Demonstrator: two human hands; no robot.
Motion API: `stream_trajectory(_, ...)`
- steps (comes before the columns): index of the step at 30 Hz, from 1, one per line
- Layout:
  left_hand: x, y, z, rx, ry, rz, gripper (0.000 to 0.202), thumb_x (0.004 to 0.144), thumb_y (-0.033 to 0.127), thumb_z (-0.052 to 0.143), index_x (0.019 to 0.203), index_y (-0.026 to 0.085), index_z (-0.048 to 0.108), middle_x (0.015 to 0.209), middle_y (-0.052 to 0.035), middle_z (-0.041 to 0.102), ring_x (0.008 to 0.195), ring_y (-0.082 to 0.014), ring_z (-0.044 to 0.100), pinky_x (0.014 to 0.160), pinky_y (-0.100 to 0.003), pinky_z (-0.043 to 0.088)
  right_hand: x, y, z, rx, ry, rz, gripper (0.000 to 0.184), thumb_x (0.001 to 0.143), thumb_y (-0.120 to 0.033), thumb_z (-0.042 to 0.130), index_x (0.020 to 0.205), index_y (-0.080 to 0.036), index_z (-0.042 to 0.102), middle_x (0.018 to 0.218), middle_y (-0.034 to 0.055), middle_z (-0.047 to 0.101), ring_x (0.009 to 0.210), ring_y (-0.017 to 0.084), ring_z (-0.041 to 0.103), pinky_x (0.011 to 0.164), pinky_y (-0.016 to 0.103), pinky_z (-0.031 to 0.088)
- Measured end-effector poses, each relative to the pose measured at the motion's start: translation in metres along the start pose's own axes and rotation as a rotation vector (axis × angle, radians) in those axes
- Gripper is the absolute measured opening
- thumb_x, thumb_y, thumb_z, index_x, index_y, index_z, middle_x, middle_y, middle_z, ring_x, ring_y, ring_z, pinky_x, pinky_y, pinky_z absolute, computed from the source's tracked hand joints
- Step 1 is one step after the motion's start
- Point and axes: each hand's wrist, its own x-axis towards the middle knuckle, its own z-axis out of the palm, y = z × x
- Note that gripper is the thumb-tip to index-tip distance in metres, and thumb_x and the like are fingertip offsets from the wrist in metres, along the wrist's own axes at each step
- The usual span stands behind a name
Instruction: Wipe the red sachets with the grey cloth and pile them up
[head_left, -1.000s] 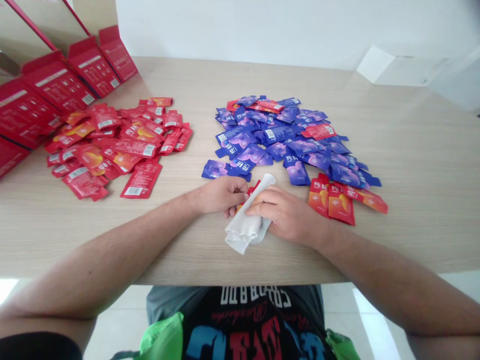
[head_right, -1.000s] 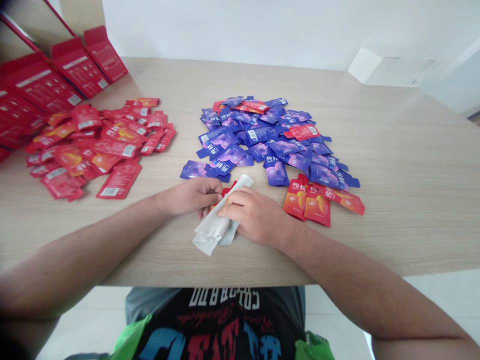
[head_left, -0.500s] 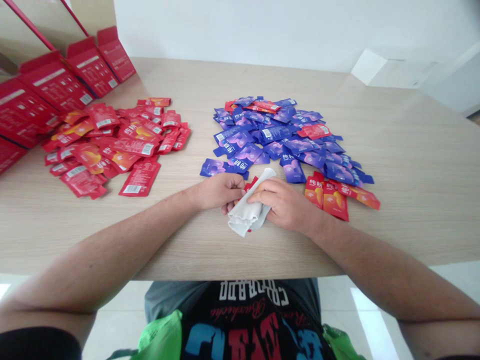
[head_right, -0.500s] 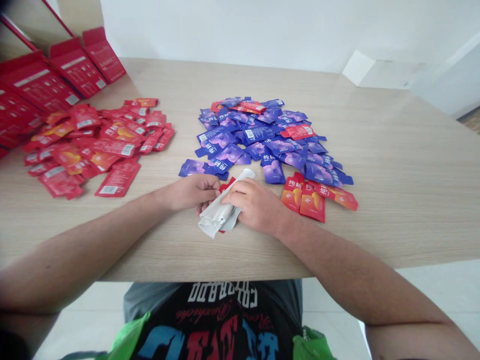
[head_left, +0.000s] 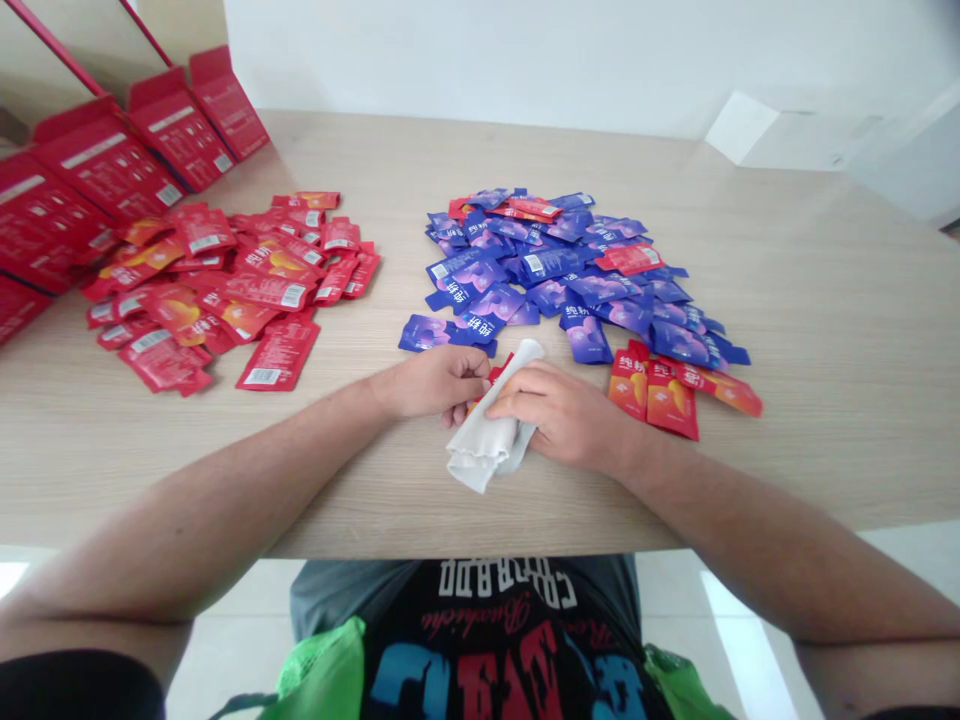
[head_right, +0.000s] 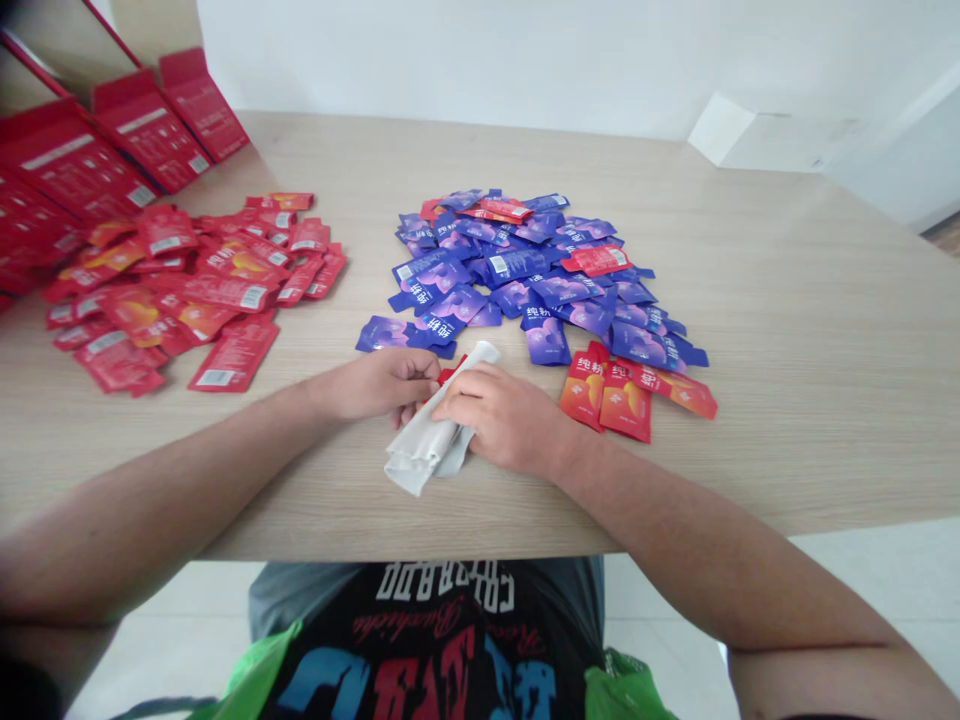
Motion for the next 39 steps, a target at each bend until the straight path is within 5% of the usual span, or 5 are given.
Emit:
stream_trajectory(10, -0.0004, 0.0016, 0.0001, 0.034, -0.021, -0.002, 0.009, 0.097, 0.025, 0.056, 0.090, 0.019, 0.055, 0.059, 0.0040, 0.064, 0.049, -0.0111, 0.065, 0.042, -0.017, 0.051, 0.0004, -0.0018, 0.0035, 0.011, -0.036, -0.042, 0.026, 0.089, -0.009, 0.065, 0.111, -0.018, 0.074, 0.108, 0.0100, 0.071, 0.105, 0.027, 0.060, 0.097, 0.045, 0.051)
stream_trajectory(15, -0.0001, -0.0001, 0.0004, 0.005, 0.019, -0.002, 0.013, 0.097, 0.030, 0.058, 0.090, 0.019, 0.055, 0.062, 0.0030, 0.065, 0.049, -0.0101, 0.065, 0.043, -0.017, 0.050, -0.0004, 0.0018, 0.0012, -0.035, 0.038, 0.089, 0.032, 0.083, -0.003, 0.065, 0.109, -0.019, 0.075, 0.106, 0.0098, 0.071, 0.103, 0.028, 0.061, 0.094, 0.046, 0.051)
stream_trajectory(20, -0.0005, 0.0003, 0.0004, 0.034, -0.011, 0.000, 0.014, 0.097, 0.031, 0.058, 0.091, 0.019, 0.055, 0.062, 0.0031, 0.066, 0.049, -0.0101, 0.066, 0.045, -0.016, 0.051, 0.0005, -0.0051, 0.0018, 0.009, -0.059, -0.039, 0.027, 0.090, -0.010, 0.066, 0.114, -0.018, 0.074, 0.110, 0.0103, 0.071, 0.108, 0.028, 0.060, 0.098, 0.046, 0.050)
stream_trajectory(26, 0.0002, 0.0007, 0.0004, 0.001, 0.030, -0.005, 0.014, 0.098, 0.029, 0.057, 0.089, 0.019, 0.054, 0.061, 0.0042, 0.063, 0.048, -0.0090, 0.064, 0.043, -0.015, 0.050, -0.0007, 0.0014, 0.0014, -0.052, 0.033, 0.110, 0.028, 0.086, -0.007, 0.067, 0.110, -0.018, 0.075, 0.107, 0.0105, 0.071, 0.104, 0.028, 0.061, 0.094, 0.047, 0.051)
stream_trajectory(39, 0.0001, -0.0002, 0.0002, 0.020, 0.016, -0.002, 0.014, 0.097, 0.031, 0.058, 0.091, 0.019, 0.055, 0.063, 0.0028, 0.066, 0.050, -0.0104, 0.066, 0.046, -0.017, 0.052, 0.0009, -0.0038, 0.0035, 0.001, 0.001, 0.005, 0.027, 0.086, -0.006, 0.067, 0.110, -0.018, 0.074, 0.106, 0.0087, 0.071, 0.104, 0.027, 0.061, 0.097, 0.044, 0.050)
